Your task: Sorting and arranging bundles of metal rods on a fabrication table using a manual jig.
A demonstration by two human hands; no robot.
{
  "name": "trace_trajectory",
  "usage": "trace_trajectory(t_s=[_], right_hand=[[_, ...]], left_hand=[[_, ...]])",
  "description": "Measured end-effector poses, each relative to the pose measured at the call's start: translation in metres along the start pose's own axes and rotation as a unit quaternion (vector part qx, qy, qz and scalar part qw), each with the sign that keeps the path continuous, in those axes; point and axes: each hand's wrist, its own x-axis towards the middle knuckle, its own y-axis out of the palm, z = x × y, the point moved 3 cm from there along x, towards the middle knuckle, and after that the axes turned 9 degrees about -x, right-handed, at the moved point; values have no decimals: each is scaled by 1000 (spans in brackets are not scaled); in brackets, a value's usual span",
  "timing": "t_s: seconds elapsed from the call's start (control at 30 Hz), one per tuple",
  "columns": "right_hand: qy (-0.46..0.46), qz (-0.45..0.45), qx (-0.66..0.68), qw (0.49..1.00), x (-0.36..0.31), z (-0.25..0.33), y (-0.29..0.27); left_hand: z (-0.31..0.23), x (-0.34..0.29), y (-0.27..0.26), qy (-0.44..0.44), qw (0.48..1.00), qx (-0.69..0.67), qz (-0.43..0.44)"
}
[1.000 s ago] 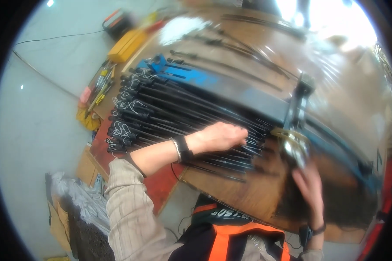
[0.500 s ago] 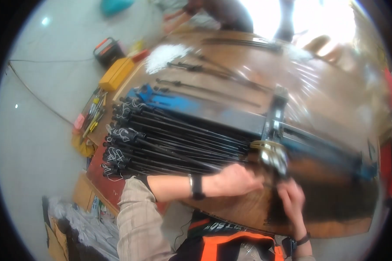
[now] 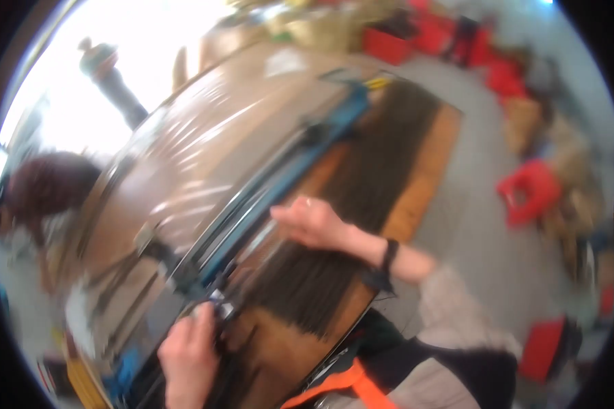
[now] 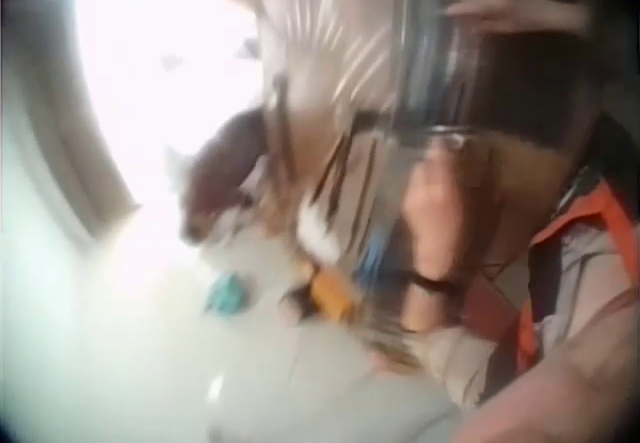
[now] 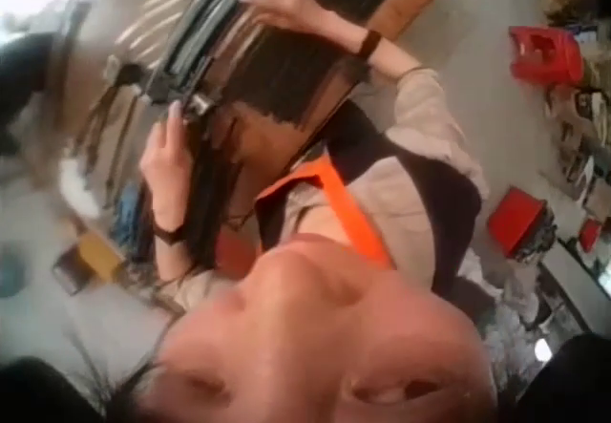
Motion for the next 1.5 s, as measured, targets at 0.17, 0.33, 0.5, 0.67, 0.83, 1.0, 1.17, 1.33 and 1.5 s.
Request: trace_trajectory(t_s=[0.17,0.33,0.5,0.67,0.83,1.0,1.17,1.33,1.5], right_hand=[[131,50,-6,990,-16,-40,-30],[245,-63,-101,962,-62,-97,-30],[52,-2,31,998,8,-46,-26],[184,-20,-52,981,3,-8,-3],[116,-32,123,985,45,9,-21],[96,-14,182,978,51,48,9],[72,2,134,988,60,53,14],[42,-5,110,993,69,56,37],[137,58,97,984,49,7,59]], left_hand=[[11,60,23,18,994,-6,104],[12,91,52,89,994,8,56],[10,87,49,64,995,-12,73],[26,68,48,13,999,14,45],[47,29,20,15,999,34,-2],[38,9,15,27,998,25,-51],[60,-23,-4,-40,995,41,-85],[77,-55,-7,-58,993,31,-103],[128,-111,-72,-197,946,77,-247]])
